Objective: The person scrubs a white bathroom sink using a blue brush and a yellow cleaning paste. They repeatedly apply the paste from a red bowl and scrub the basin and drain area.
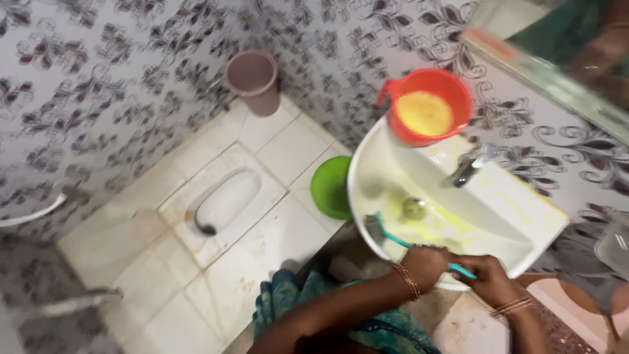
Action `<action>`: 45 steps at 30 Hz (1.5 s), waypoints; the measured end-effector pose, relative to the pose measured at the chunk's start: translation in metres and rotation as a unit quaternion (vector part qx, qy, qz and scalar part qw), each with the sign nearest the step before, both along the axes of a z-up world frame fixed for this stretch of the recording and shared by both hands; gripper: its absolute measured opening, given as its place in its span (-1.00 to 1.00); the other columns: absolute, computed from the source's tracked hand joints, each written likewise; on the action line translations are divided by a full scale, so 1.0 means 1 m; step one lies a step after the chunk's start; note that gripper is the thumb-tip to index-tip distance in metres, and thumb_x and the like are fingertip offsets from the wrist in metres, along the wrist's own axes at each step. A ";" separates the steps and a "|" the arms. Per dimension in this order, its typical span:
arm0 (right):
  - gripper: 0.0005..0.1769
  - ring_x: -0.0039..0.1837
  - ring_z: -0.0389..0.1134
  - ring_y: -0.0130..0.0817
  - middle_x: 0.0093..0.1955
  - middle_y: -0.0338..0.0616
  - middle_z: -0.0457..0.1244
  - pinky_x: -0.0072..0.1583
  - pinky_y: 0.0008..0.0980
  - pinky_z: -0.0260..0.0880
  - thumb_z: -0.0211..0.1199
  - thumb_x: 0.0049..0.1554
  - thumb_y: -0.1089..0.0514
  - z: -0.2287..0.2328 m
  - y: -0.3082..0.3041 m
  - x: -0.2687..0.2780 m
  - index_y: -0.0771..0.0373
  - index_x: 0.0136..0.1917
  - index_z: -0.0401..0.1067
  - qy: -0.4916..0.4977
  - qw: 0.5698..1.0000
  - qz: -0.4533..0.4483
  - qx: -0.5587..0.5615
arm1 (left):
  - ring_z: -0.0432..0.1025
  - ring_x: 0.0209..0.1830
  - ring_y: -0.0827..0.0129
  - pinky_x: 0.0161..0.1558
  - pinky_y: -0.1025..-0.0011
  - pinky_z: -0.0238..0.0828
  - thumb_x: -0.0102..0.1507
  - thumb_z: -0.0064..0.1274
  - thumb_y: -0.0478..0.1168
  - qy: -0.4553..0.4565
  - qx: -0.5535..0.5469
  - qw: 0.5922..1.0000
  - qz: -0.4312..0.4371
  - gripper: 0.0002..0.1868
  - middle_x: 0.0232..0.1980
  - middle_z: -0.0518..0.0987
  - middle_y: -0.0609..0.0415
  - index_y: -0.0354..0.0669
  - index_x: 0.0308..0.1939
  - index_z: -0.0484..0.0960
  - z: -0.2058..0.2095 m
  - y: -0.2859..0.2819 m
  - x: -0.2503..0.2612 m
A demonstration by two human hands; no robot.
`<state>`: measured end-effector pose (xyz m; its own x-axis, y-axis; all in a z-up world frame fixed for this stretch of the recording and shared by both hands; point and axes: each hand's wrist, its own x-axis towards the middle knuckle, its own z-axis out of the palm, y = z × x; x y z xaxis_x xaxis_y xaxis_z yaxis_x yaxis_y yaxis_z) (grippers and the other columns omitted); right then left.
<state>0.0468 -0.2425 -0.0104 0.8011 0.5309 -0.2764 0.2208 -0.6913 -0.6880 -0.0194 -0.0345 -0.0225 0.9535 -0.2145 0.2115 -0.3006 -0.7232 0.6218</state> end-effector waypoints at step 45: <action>-0.65 -0.21 0.22 -0.56 -0.27 -0.15 0.41 -0.11 -0.41 0.39 0.50 0.01 0.26 -0.009 0.084 0.030 0.28 0.11 0.66 0.070 0.989 -0.118 0.051 | 0.59 -0.27 0.00 -0.21 0.14 0.54 0.19 0.12 -0.06 0.023 -0.011 0.997 -0.067 -0.66 -0.32 0.63 -0.18 -0.35 -0.25 0.58 0.000 0.074 0.063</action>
<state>0.0766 -0.1586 -0.0198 0.8633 0.3654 -0.3481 -0.0404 -0.6375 -0.7694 0.0431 0.0395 -0.0229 0.9256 -0.3356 0.1749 -0.3643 -0.6647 0.6523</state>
